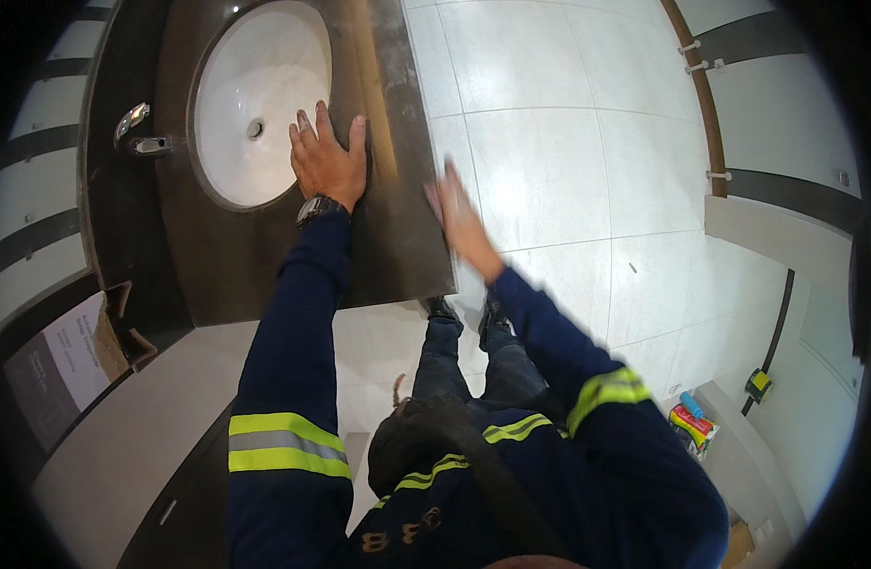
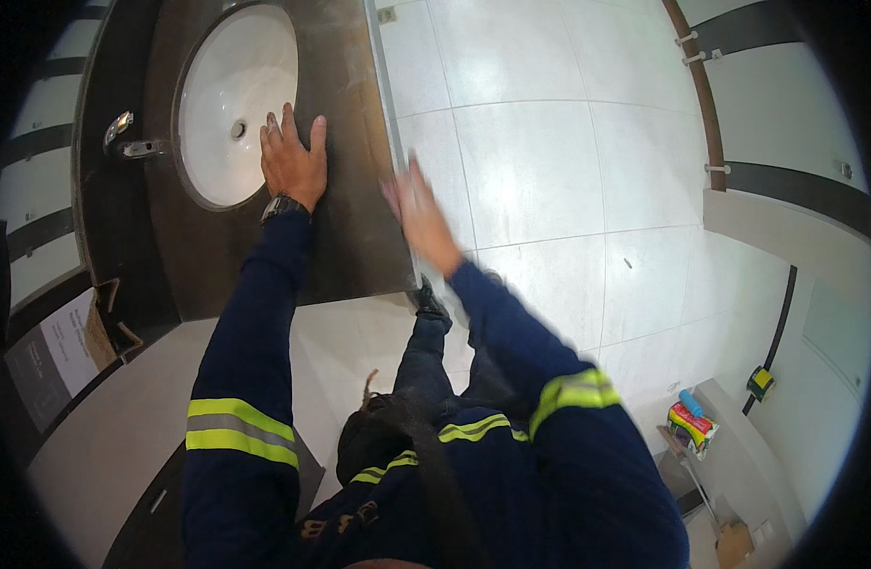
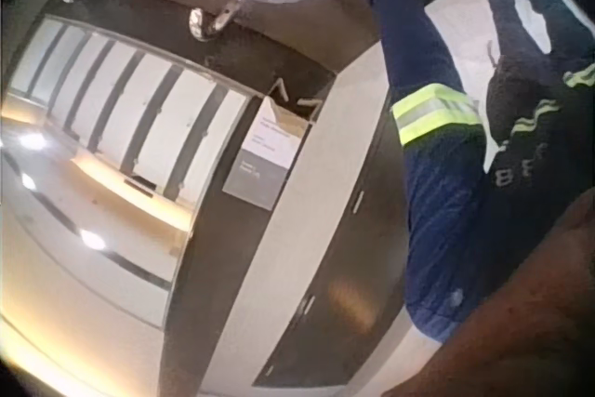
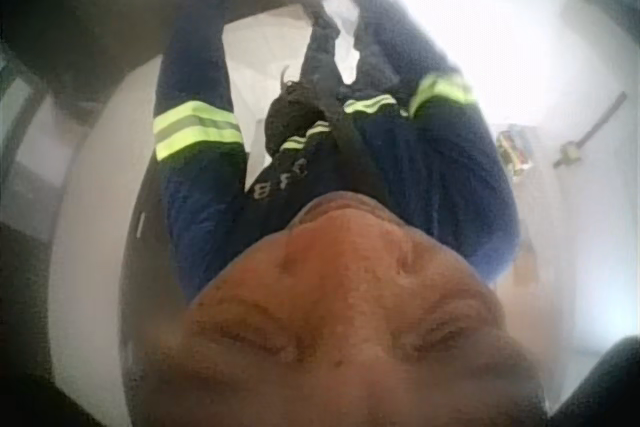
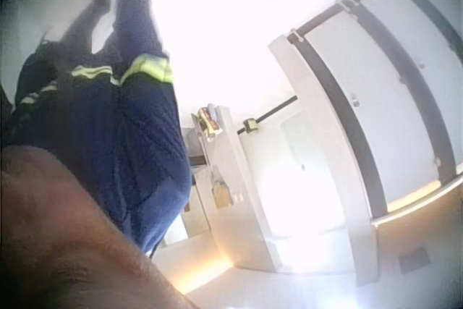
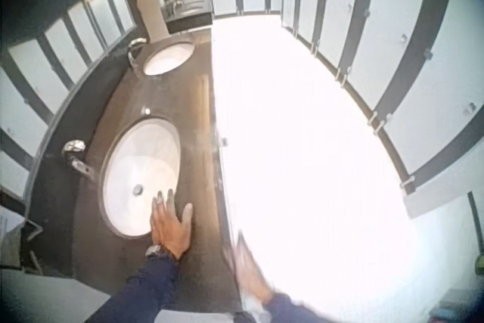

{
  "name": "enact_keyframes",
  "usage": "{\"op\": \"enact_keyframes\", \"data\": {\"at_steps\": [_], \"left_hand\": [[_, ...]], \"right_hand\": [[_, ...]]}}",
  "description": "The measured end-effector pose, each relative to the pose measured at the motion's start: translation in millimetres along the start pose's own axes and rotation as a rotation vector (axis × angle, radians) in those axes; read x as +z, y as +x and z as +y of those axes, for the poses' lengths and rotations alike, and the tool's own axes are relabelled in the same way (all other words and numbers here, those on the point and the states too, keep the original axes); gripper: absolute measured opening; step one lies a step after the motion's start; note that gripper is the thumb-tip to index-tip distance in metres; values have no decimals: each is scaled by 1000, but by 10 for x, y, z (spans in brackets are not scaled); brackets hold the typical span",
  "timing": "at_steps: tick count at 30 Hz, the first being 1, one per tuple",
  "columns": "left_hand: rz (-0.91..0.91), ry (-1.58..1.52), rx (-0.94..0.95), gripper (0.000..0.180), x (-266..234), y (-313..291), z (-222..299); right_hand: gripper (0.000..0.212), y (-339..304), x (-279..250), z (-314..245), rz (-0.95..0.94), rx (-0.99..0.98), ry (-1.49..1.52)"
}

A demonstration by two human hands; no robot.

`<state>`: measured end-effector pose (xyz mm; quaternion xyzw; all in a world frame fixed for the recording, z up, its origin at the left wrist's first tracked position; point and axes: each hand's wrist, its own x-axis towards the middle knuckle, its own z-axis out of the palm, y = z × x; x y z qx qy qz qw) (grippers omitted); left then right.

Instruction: The person sands the surface and edges of a bathroom countertop using a sanding block. They move along the countertop, sanding different sections including the front edge and the area around the sink basin.

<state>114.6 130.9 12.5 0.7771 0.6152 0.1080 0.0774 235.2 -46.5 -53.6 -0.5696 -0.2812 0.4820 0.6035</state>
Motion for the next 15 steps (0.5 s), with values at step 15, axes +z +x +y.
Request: {"op": "enact_keyframes", "data": {"at_steps": [15], "left_hand": [[-38,-15,-41,86,-15,-2,12]], "right_hand": [[62,634,-99,-288,117,-83,-302]]}}
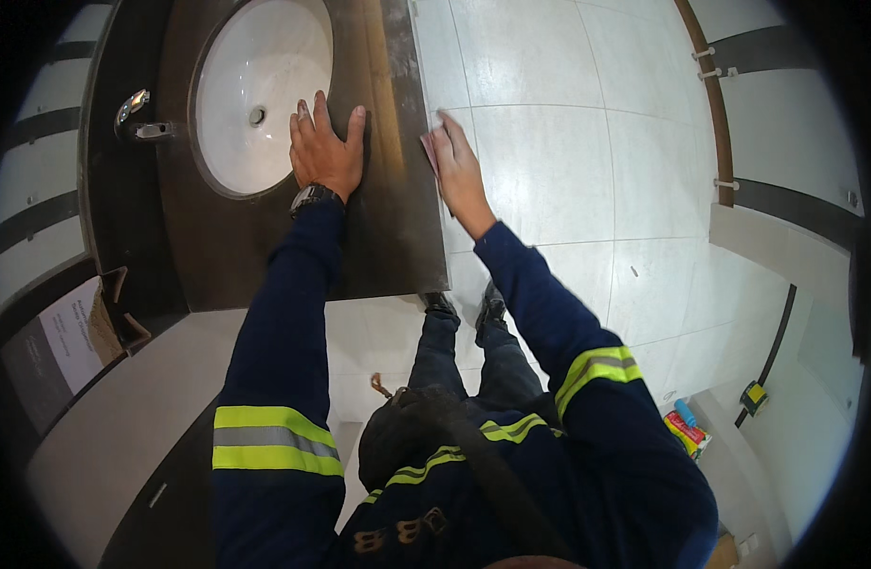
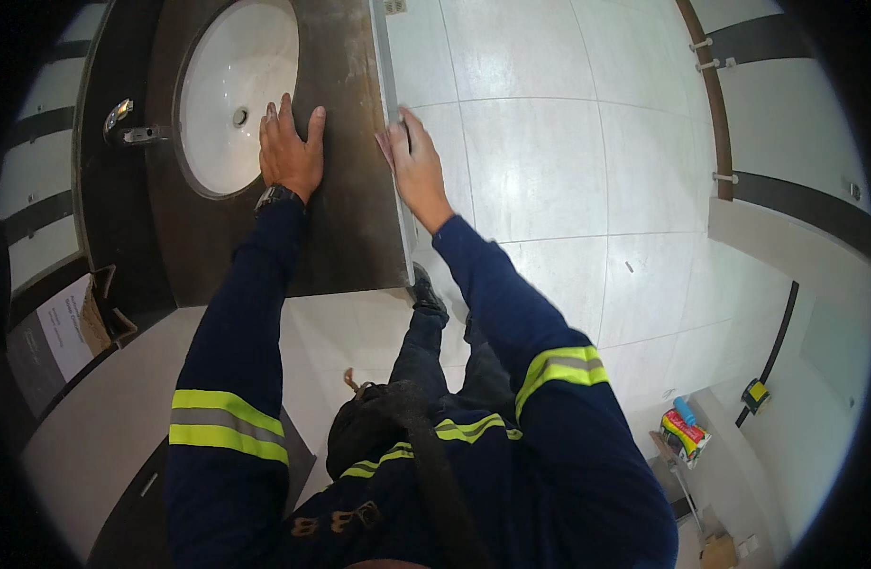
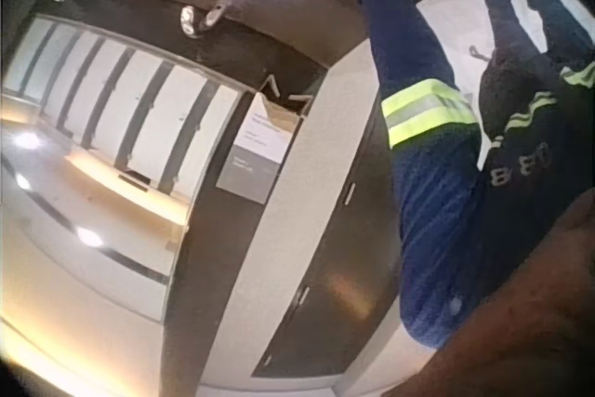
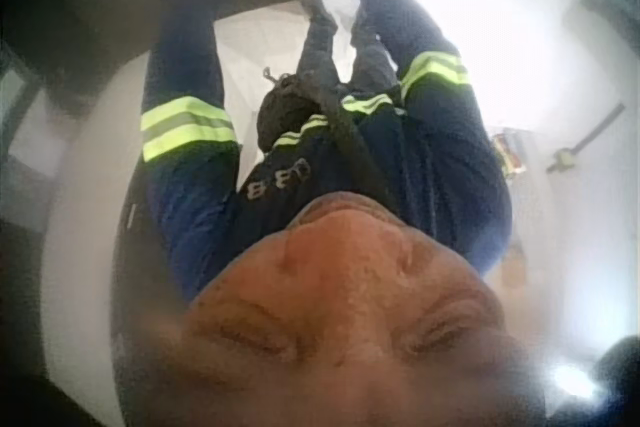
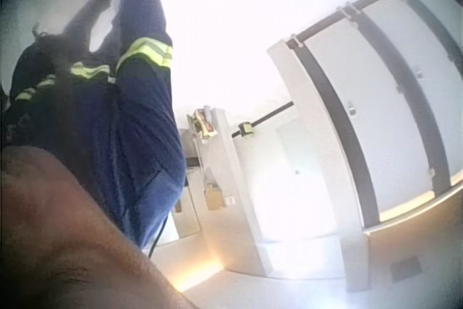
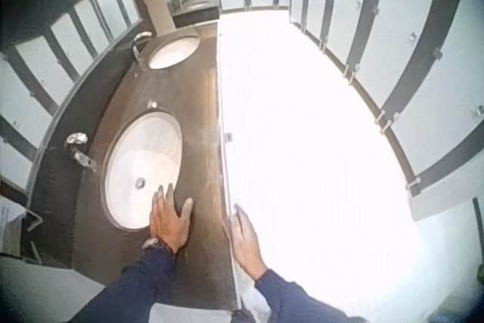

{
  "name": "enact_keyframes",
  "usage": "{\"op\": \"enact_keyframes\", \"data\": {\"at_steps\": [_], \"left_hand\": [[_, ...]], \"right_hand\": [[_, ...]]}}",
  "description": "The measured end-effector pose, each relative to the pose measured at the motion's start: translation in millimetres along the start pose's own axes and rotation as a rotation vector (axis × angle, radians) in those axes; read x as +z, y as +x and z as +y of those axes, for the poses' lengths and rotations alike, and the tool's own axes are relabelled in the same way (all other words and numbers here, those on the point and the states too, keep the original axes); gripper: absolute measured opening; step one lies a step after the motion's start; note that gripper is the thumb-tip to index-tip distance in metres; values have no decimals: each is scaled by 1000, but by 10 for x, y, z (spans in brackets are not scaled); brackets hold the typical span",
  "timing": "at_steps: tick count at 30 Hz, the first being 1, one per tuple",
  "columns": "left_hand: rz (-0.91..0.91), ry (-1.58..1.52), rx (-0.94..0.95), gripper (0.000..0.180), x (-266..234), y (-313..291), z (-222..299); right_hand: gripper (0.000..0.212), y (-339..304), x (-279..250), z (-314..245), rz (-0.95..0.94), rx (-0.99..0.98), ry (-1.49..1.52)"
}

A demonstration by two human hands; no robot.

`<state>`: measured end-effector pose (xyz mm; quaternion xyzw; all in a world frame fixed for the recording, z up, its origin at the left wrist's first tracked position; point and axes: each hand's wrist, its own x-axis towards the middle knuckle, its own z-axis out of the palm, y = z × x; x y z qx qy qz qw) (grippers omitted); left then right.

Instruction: The person sands the surface and edges of a bathroom countertop using a sanding block. They move along the countertop, sanding different sections including the front edge and the area around the sink basin.

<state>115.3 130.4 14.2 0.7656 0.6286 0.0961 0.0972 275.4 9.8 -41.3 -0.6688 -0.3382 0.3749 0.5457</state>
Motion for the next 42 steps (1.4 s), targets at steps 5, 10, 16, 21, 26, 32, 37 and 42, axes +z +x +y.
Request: {"op": "enact_keyframes", "data": {"at_steps": [5,10,16,21,26,32,37,42], "left_hand": [[19,-12,17,86,9,-11,-21],[26,-24,19,86,20,4,-49],[67,-54,37,86,75,32,-67],[75,-63,31,85,67,31,-42],[84,-48,42,81,88,20,-105],[39,-63,45,75,39,-41,-71],[41,-63,66,71,8,15,-12],[54,-71,65,70,68,199,-10]], "right_hand": [[34,-588,-268,-168,-72,267,48],[28,-740,-229,-52,100,33,118],[44,-292,-53,-497,46,-242,-284],[64,-177,-9,-479,36,-447,-479],[66,-362,-3,-467,-52,-408,-462],[73,-1001,-80,-478,-156,-262,-406],[72,681,228,-563,67,-450,-443],[71,1212,307,-686,47,-576,-483]]}}
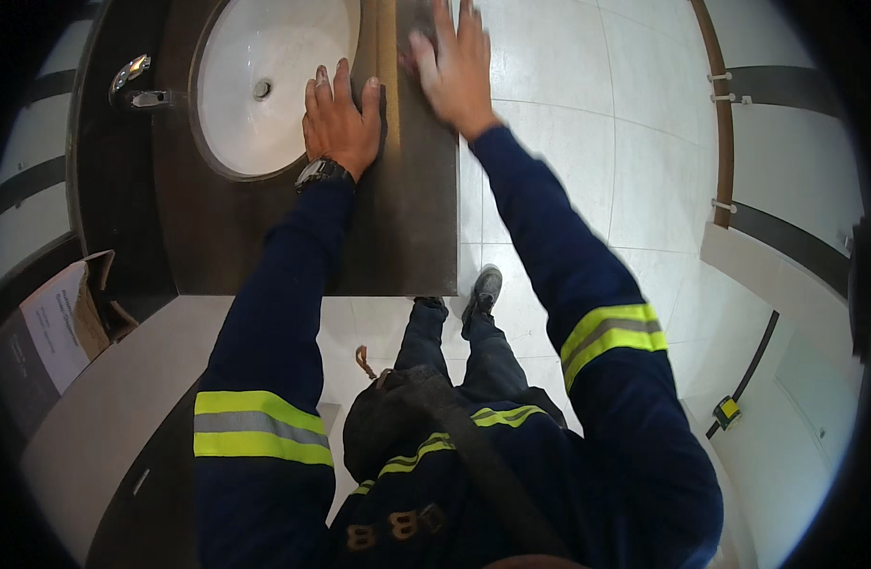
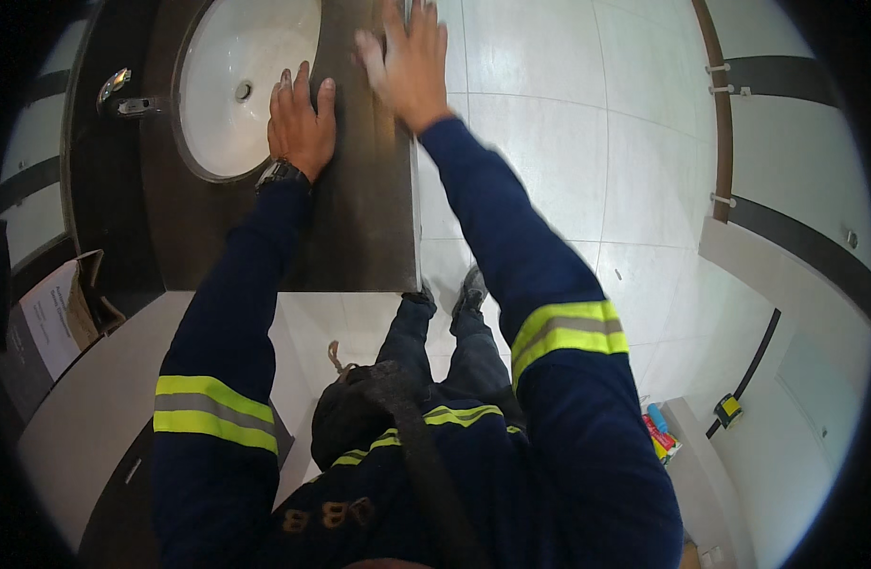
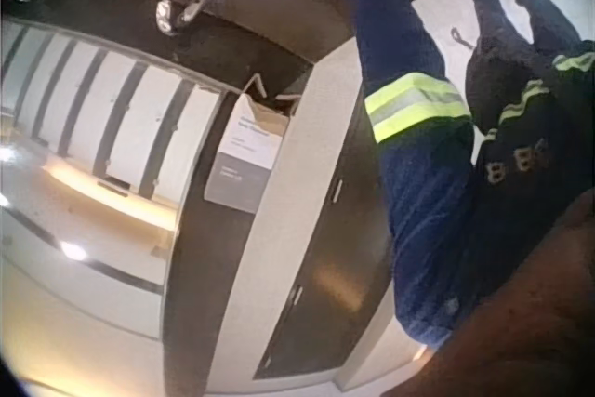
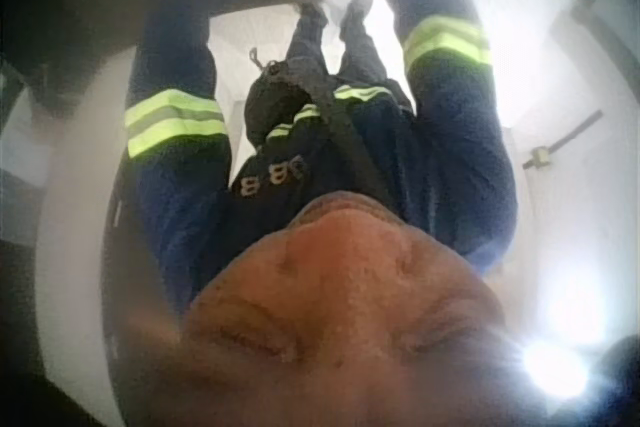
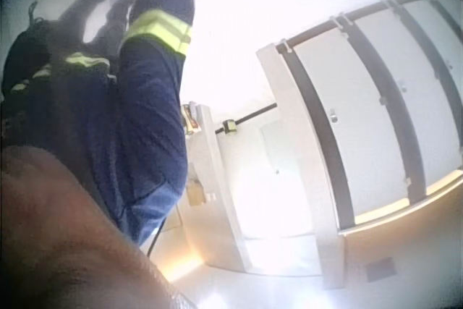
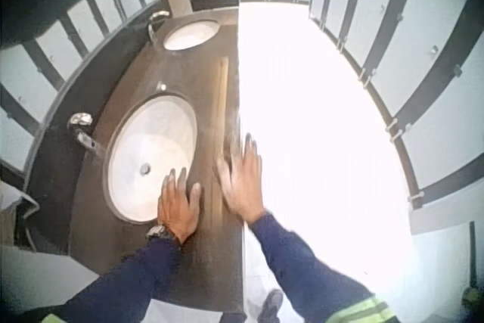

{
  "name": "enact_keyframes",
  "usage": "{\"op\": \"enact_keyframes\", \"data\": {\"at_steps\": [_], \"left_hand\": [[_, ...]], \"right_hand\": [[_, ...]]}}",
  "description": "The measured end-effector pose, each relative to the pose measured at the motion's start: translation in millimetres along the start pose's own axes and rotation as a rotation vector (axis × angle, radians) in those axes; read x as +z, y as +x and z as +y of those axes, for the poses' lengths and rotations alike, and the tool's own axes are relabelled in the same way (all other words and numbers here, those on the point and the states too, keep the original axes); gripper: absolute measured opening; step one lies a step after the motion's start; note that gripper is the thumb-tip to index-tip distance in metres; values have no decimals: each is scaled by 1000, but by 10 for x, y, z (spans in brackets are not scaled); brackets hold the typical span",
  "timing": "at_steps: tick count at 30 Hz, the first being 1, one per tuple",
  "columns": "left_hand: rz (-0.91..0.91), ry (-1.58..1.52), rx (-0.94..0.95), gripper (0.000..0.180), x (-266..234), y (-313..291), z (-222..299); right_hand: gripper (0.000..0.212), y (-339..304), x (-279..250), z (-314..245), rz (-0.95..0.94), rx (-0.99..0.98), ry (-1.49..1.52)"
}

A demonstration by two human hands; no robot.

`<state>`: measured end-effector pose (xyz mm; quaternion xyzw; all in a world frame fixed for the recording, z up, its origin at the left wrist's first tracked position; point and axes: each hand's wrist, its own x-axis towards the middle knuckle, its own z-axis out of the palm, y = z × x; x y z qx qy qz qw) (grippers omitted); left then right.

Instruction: The person sands the surface and edges of a bathroom countertop using a sanding block. They move along the countertop, sanding different sections including the front edge and the area around the sink basin.

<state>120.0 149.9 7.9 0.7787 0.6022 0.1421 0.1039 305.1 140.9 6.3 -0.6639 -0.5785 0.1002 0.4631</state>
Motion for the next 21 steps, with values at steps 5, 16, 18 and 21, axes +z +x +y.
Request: {"op": "enact_keyframes", "data": {"at_steps": [5,16,18,21], "left_hand": [[6,38,-17,66,-17,-8,1],[-8,41,-35,67,-4,-24,-25],[-18,36,-29,67,-31,-10,2],[11,30,-4,68,-28,-13,22]], "right_hand": [[70,-1757,-509,-608,-198,175,71],[64,-1235,-316,-466,-94,186,32],[65,-1475,-428,-537,-99,205,90],[66,-544,-133,-180,161,110,82]]}}
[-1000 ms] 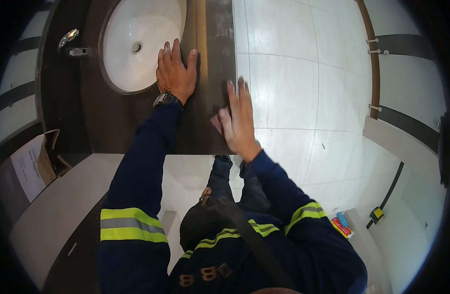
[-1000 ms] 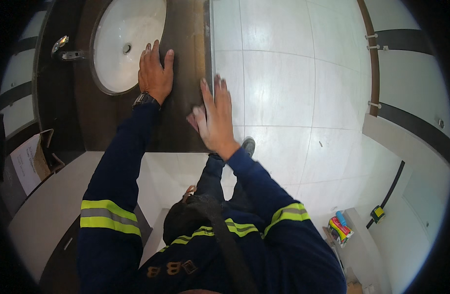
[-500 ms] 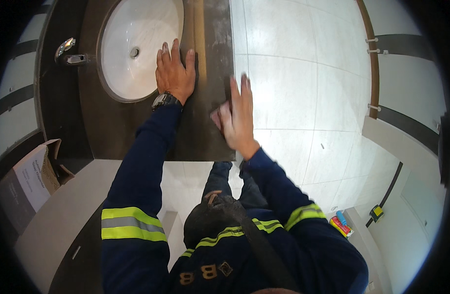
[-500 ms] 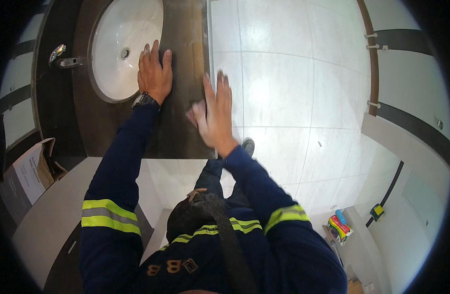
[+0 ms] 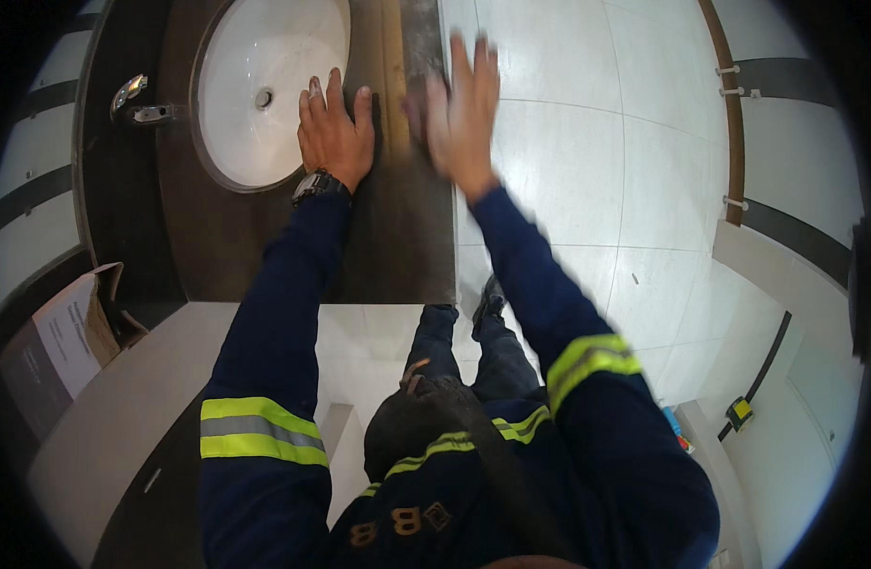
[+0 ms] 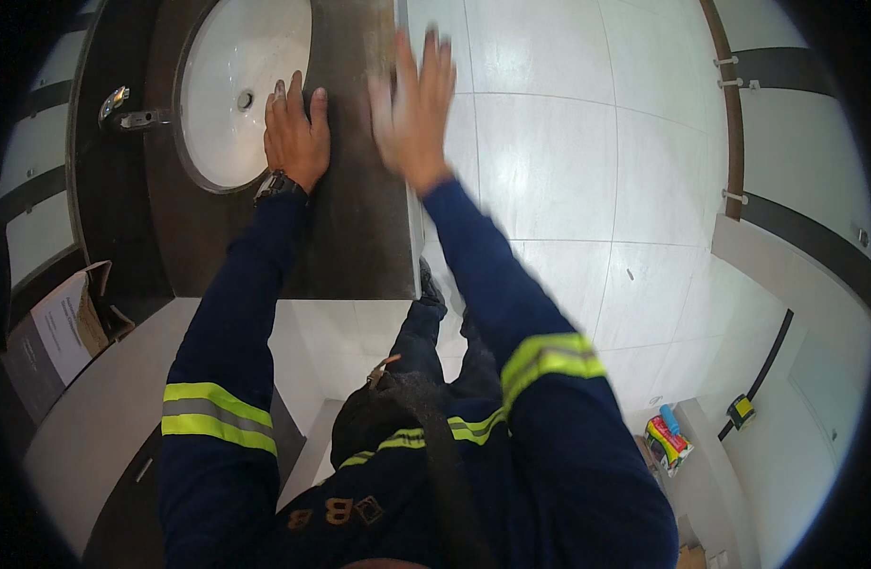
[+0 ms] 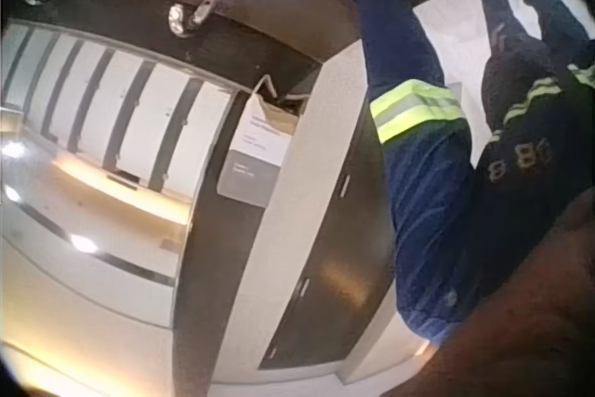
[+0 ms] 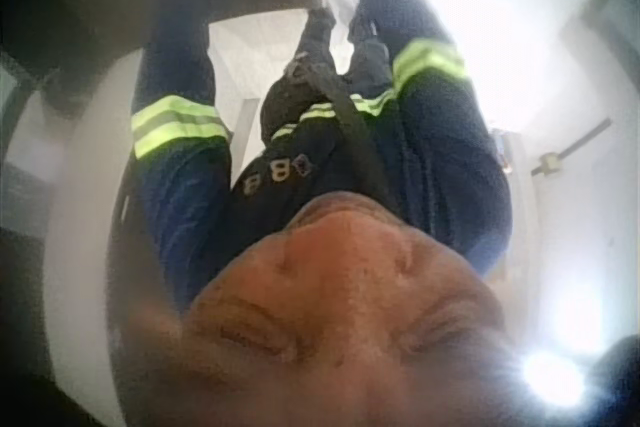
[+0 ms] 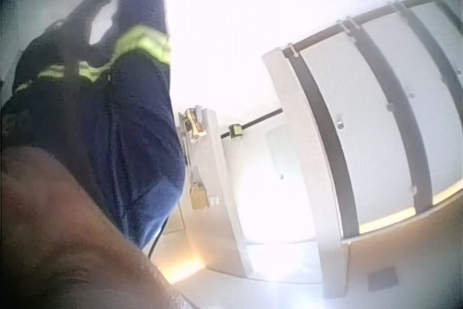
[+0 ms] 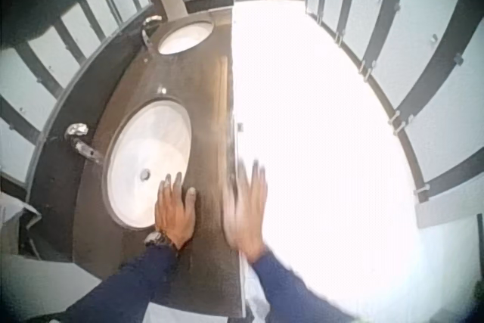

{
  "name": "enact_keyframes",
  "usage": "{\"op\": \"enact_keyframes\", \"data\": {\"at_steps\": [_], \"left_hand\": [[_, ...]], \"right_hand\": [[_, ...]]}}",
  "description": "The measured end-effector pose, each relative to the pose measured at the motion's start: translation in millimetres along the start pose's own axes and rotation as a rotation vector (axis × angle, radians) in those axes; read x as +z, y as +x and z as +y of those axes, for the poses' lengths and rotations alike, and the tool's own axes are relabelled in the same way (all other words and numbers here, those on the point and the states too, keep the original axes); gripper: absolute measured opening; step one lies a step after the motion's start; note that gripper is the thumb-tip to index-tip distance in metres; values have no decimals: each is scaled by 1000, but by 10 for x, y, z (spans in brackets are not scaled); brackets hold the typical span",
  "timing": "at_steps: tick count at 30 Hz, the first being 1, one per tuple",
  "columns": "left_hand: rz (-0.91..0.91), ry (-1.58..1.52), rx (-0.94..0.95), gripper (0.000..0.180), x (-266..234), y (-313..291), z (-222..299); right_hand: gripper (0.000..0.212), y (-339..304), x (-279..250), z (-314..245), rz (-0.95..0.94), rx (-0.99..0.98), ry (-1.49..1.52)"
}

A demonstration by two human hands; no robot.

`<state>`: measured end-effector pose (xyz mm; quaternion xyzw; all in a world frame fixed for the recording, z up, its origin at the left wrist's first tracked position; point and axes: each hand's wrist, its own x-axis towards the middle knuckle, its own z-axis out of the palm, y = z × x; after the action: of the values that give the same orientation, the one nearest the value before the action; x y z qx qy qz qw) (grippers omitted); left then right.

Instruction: The person sands the surface and edges of a bathroom countertop using a sanding block. They move along the countertop, sanding different sections including the front edge and the area around the sink basin.

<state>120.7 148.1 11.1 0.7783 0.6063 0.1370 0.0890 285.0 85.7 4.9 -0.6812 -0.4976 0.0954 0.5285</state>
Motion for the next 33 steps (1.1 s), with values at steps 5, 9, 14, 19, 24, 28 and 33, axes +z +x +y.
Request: {"op": "enact_keyframes", "data": {"at_steps": [5,9,14,19,24,28,33], "left_hand": [[-12,23,-30,70,64,-35,-80],[-18,-9,-38,72,12,-4,-12],[-35,16,-44,77,16,20,-7],[-25,16,-42,82,27,40,-44],[-30,12,-34,84,36,56,-16],[-17,15,-29,85,11,53,-12],[-13,7,-28,85,29,46,-11]], "right_hand": [[66,-102,7,-27,-108,35,-4],[66,-1566,-668,-459,-224,269,32],[53,-1619,-735,-430,-99,831,677],[36,-1819,-814,-306,-176,942,839],[27,-1820,-755,-74,-238,763,619],[29,-1363,-554,-43,-216,729,561],[25,-1729,-604,-89,-160,776,630]]}}
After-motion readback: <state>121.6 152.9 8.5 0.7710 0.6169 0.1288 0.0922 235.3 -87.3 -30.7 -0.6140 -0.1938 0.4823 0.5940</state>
